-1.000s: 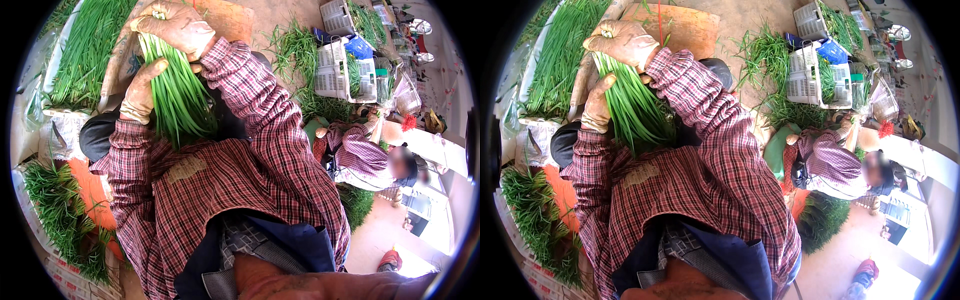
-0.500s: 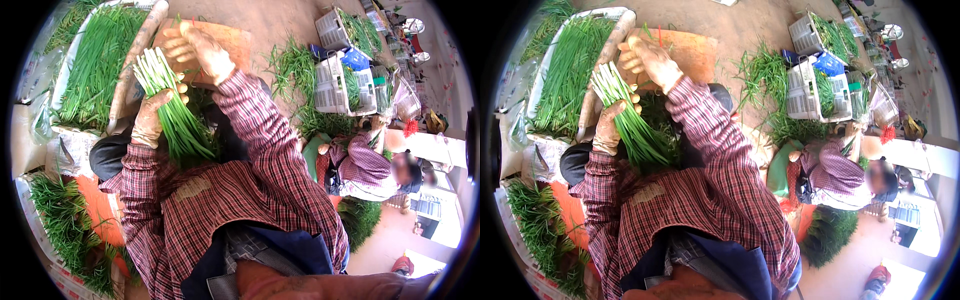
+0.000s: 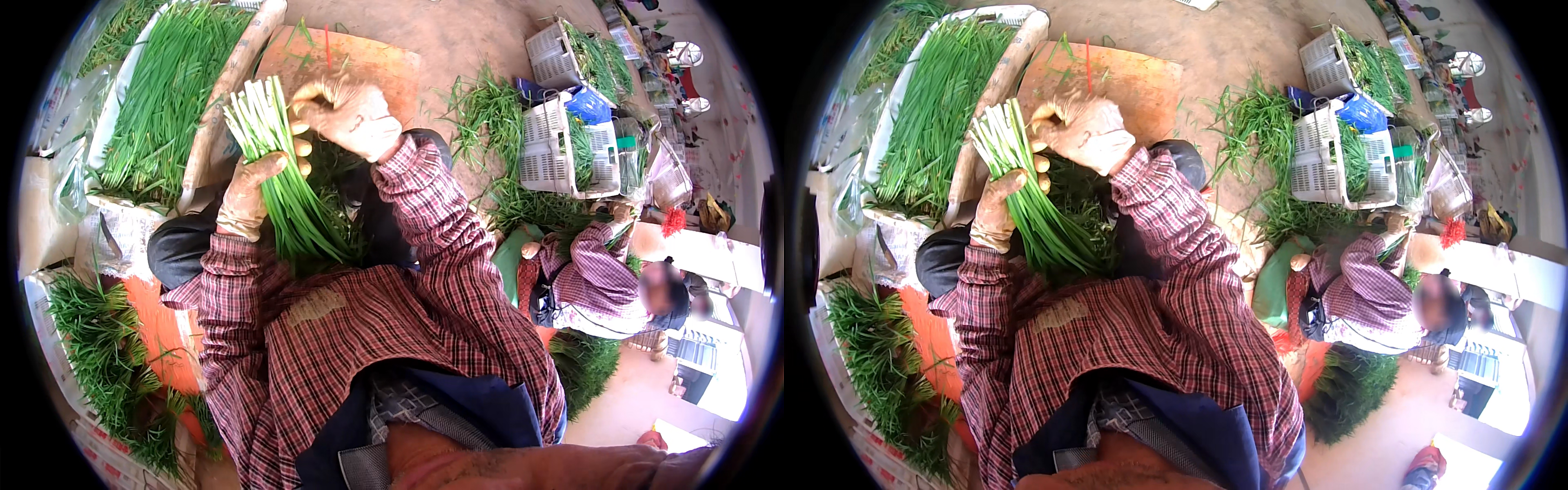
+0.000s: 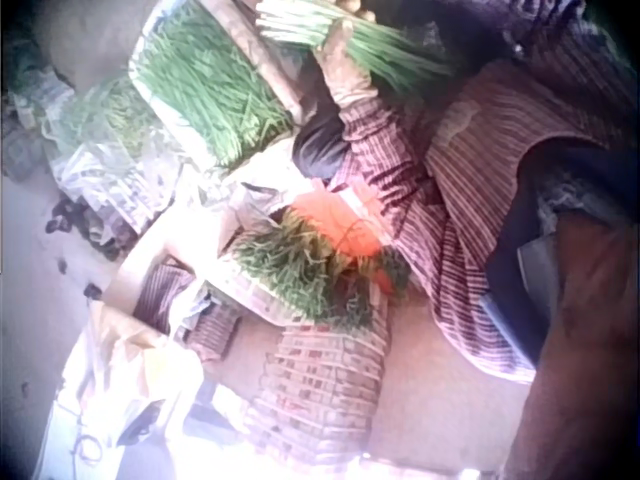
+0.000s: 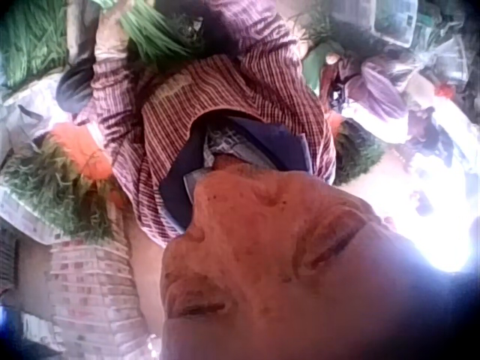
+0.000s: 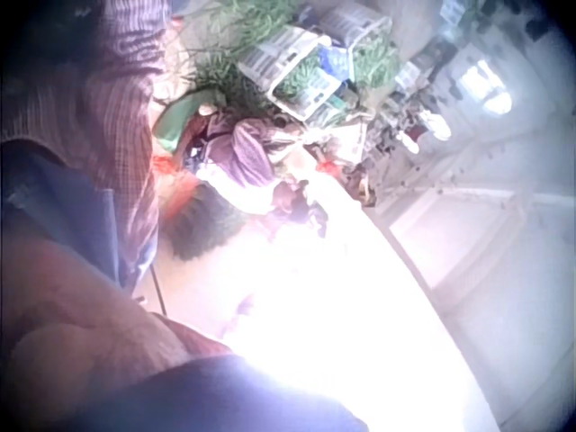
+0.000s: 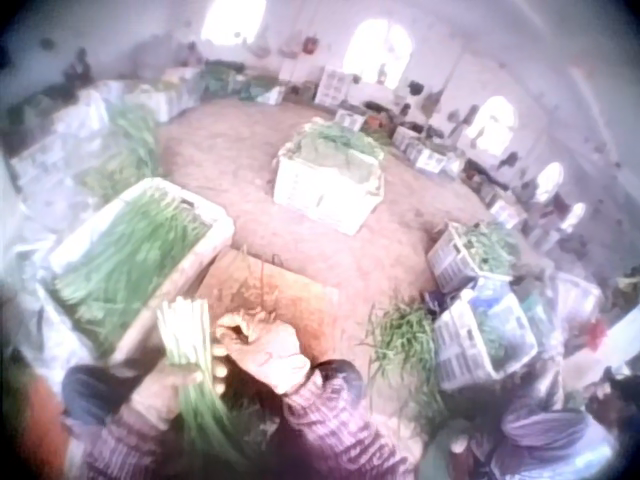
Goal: The person sorts, bundles, and secures green produce with elastic bands while sitting on the floor and placing the finished bundles into crates.
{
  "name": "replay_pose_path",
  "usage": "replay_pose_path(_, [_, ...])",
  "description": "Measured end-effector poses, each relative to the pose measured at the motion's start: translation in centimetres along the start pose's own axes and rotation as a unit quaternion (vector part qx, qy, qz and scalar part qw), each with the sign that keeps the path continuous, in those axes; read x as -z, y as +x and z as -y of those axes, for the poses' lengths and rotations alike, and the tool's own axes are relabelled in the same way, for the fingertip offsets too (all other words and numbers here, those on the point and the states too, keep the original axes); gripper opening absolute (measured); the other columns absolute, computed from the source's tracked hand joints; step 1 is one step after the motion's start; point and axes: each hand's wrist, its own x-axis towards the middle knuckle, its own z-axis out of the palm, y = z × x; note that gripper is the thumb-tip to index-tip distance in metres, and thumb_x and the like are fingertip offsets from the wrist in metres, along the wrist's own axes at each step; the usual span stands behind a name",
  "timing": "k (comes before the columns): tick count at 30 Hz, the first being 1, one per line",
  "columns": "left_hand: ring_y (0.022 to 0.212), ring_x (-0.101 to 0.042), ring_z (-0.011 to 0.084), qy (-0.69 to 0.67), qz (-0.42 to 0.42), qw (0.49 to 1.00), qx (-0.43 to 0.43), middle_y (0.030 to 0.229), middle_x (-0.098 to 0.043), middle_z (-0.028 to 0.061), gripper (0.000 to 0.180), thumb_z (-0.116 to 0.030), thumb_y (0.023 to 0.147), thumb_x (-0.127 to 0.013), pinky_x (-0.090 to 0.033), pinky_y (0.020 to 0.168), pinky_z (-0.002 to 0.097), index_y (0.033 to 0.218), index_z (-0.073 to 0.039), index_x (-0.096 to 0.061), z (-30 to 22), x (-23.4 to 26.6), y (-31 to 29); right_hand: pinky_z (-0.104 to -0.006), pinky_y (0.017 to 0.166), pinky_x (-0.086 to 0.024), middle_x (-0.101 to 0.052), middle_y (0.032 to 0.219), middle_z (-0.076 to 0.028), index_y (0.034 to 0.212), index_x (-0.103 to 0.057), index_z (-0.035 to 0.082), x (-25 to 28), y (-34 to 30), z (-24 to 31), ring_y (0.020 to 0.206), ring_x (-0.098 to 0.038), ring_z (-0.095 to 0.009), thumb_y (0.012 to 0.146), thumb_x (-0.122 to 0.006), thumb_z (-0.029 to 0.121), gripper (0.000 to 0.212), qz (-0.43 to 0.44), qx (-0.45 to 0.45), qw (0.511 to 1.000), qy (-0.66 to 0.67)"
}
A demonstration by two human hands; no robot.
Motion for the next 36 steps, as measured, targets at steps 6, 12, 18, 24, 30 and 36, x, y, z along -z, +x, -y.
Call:
replay_pose_path(6, [0.079, -0.062, 0.0161, 0.046, -0.033, 0.998, 0.012, 0.098, -0.064, 0.007, 0.059, -0.021, 0.079, -0.069, -0.051, 0.07, 0.0269, 0.128, 0.003, -0.049, -0.3, -0.8, -0.6, -0.0314, 0.068, -0.051, -0.067, 0.082, -0.01, 0.09, -0.068, 0.006, 1.9, 2.3, -1.1, 0.074, -0.065, -0.02, 0.08, -0.066, 0.015, 0.014, -0.126, 0.069, 0.99, 0.006])
replay_pose_path(12, [0.08, -0.062, 0.0144, 0.078, -0.071, 0.994, -0.011, 0.098, -0.065, 0.0067, 0.054, -0.02, 0.08, -0.069, -0.051, 0.072, 0.0264, 0.127, 0.001, -0.052, -0.1, -1.3, 0.3, -0.0259, 0.067, -0.05, -0.068, 0.088, -0.008, 0.094, -0.062, 0.003, 3.9, 1.1, -2.1, 0.077, -0.065, -0.016, 0.09, -0.057, 0.01, 0.01, -0.155, -0.048, 0.909, 0.384])
replay_pose_path(18, [0.083, -0.063, 0.0159, 0.061, -0.071, 0.996, -0.001, 0.101, -0.065, 0.0073, 0.057, -0.02, 0.079, -0.069, -0.052, 0.074, 0.0277, 0.129, 0.001, -0.05, 0.3, -0.4, 0.2, -0.0286, 0.077, -0.05, -0.068, 0.098, -0.007, 0.105, -0.064, 0.006, 4.7, 0.3, -0.3, 0.089, -0.063, -0.016, 0.091, -0.059, 0.022, 0.022, 0.034, 0.013, 0.982, 0.183])
replay_pose_path(24, [0.086, -0.064, 0.0204, 0.038, -0.02, 0.999, 0.013, 0.105, -0.064, 0.01, 0.053, -0.019, 0.079, -0.069, -0.053, 0.076, 0.0311, 0.124, 0.002, -0.052, 0.0, -1.5, -0.1, -0.0356, 0.091, -0.047, -0.064, 0.115, -0.009, 0.118, -0.061, 0.012, 2.1, 4.9, 3.1, 0.106, -0.059, -0.027, 0.093, -0.049, 0.035, 0.036, 0.077, 0.238, 0.963, -0.104])
replay_pose_path(30, [0.087, -0.065, 0.0223, 0.066, -0.056, 0.996, -0.001, 0.105, -0.066, 0.0135, 0.039, -0.015, 0.081, -0.065, -0.053, 0.078, 0.0334, 0.115, 0.002, -0.057, 0.3, -0.9, -0.5, -0.0376, 0.075, -0.054, -0.065, 0.106, -0.015, 0.132, -0.05, 0.011, -1.0, 4.9, 3.2, 0.084, -0.066, -0.027, 0.089, -0.054, 0.034, 0.048, 0.157, 0.245, 0.948, -0.128])
replay_pose_path(36, [0.085, -0.062, 0.0192, 0.122, -0.162, 0.955, -0.218, 0.1, -0.064, 0.0103, 0.04, -0.009, 0.083, -0.063, -0.052, 0.078, 0.0309, 0.121, 0.001, -0.053, -3.3, 0.2, 0.1, -0.0376, 0.078, -0.052, -0.062, 0.107, -0.015, 0.139, -0.033, -0.001, -0.1, 1.0, 3.7, 0.09, -0.064, -0.027, 0.077, -0.064, 0.045, 0.084, 0.161, 0.143, 0.974, -0.071])
